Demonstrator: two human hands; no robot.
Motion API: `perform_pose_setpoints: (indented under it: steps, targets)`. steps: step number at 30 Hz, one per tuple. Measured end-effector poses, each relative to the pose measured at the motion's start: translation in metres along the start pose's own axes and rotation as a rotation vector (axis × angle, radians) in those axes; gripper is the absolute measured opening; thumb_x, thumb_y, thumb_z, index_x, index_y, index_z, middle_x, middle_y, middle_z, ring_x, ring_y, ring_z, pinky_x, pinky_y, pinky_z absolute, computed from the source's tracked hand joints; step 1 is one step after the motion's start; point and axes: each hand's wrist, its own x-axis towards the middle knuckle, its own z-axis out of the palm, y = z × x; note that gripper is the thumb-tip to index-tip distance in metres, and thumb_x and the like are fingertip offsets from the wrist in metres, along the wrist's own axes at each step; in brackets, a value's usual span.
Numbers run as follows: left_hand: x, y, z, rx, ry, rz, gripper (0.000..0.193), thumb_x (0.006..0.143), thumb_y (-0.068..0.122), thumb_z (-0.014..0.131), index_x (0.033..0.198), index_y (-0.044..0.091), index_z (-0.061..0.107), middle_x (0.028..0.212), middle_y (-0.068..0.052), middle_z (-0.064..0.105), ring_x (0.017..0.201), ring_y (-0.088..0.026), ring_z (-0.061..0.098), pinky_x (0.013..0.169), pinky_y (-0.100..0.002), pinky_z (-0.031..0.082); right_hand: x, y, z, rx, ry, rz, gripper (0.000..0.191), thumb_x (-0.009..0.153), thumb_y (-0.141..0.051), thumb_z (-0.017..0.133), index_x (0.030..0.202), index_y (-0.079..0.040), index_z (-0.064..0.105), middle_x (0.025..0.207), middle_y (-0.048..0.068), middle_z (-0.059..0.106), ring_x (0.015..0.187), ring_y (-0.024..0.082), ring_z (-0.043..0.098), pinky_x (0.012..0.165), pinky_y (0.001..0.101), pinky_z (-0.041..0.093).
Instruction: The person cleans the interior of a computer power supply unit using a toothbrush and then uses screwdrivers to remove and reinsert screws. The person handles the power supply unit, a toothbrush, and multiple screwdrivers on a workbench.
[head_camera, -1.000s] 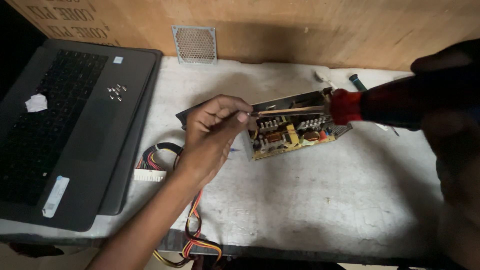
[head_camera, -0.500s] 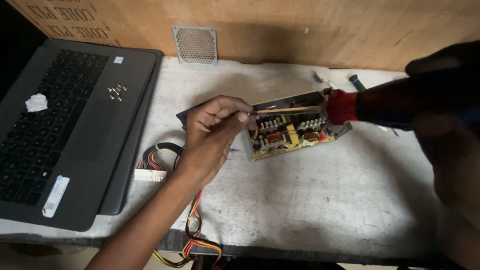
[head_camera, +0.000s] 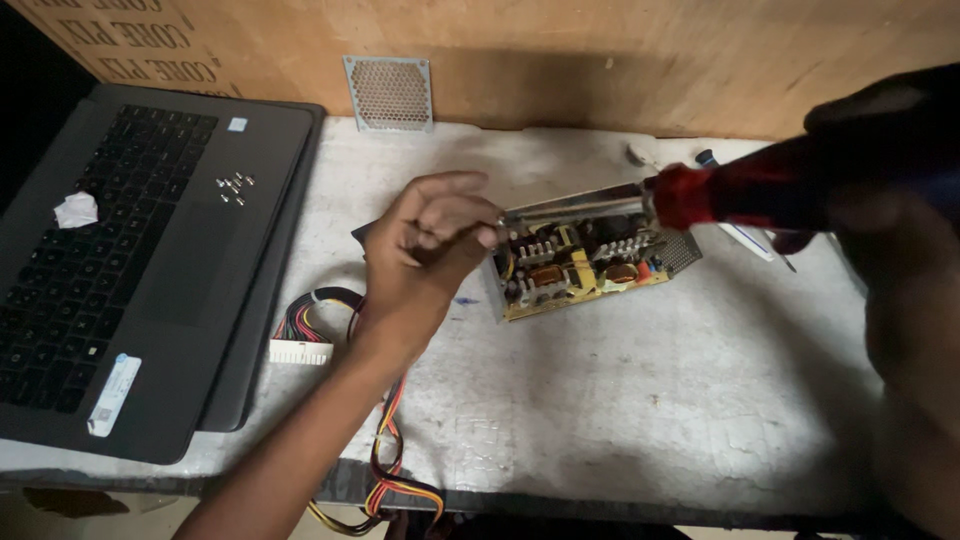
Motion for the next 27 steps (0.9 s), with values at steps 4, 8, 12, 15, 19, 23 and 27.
perform_pose_setpoints:
  steps: [4, 8, 12, 15, 19, 23, 27]
  targets:
    - [0.0, 0.015, -0.002, 0.424, 0.006, 0.131, 0.03, 0.097, 0.001, 0.07, 0.126, 0.003, 0.061, 0.117, -0.008, 0.073, 0.107, -0.016, 0.069, 0.09, -0.029, 0.055, 0.004, -0.015, 0.006, -0.004, -0.015, 0.0, 0.039, 0.084, 0.001, 0.071, 0.115, 0.0, 0.047, 0.1, 0.011, 0.069, 0.093, 0.017, 0.078, 0.079, 0.0277, 0.064]
    - [0.006, 0.028, -0.01, 0.872, -0.174, 0.323, 0.052, 0.085, 0.015, 0.083, 0.13, 0.004, 0.061, 0.129, -0.013, 0.065, 0.123, -0.031, 0.059, 0.103, -0.042, 0.045, 0.008, -0.04, 0.014, -0.047, -0.064, 0.005, 0.041, 0.082, 0.004, 0.072, 0.114, 0.0, 0.047, 0.1, 0.011, 0.069, 0.093, 0.017, 0.078, 0.079, 0.0279, 0.065]
    - [0.005, 0.029, -0.008, 0.985, -0.284, 0.312, 0.063, 0.078, 0.018, 0.083, 0.135, 0.004, 0.059, 0.135, -0.015, 0.061, 0.13, -0.034, 0.052, 0.111, -0.045, 0.033, 0.009, -0.054, 0.018, -0.092, -0.142, 0.003, 0.042, 0.08, 0.006, 0.073, 0.113, 0.0, 0.047, 0.1, 0.011, 0.069, 0.094, 0.017, 0.079, 0.08, 0.0281, 0.065]
    - [0.005, 0.028, -0.006, 1.034, -0.324, 0.298, 0.061, 0.078, 0.016, 0.083, 0.133, 0.006, 0.06, 0.133, -0.014, 0.063, 0.128, -0.033, 0.053, 0.111, -0.044, 0.031, 0.008, -0.046, 0.025, -0.048, -0.153, -0.029, 0.047, 0.081, 0.003, 0.075, 0.115, 0.0, 0.042, 0.105, 0.012, 0.068, 0.095, 0.017, 0.079, 0.079, 0.0275, 0.065]
    - [0.004, 0.029, -0.006, 1.009, -0.349, 0.222, 0.06, 0.079, 0.016, 0.082, 0.133, 0.007, 0.059, 0.128, -0.01, 0.066, 0.126, -0.029, 0.055, 0.111, -0.043, 0.032, 0.006, -0.03, 0.03, -0.281, -0.203, -0.102, 0.056, 0.081, -0.005, 0.085, 0.118, 0.002, 0.044, 0.105, 0.013, 0.072, 0.087, 0.016, 0.077, 0.068, 0.0255, 0.061]
    - [0.004, 0.028, -0.006, 1.004, -0.346, 0.262, 0.06, 0.079, 0.016, 0.082, 0.133, 0.006, 0.059, 0.13, -0.01, 0.066, 0.127, -0.029, 0.055, 0.11, -0.044, 0.031, 0.004, -0.023, 0.032, -0.386, -0.206, -0.156, 0.057, 0.075, -0.009, 0.089, 0.117, 0.001, 0.05, 0.106, 0.012, 0.073, 0.086, 0.015, 0.075, 0.066, 0.0251, 0.058]
    - [0.004, 0.027, -0.007, 1.006, -0.344, 0.252, 0.06, 0.08, 0.016, 0.082, 0.135, 0.005, 0.059, 0.13, -0.01, 0.066, 0.127, -0.029, 0.055, 0.111, -0.043, 0.031, 0.006, -0.024, 0.035, -0.366, -0.194, -0.18, 0.055, 0.078, -0.008, 0.088, 0.116, 0.0, 0.05, 0.106, 0.01, 0.072, 0.076, 0.012, 0.068, 0.062, 0.0244, 0.053]
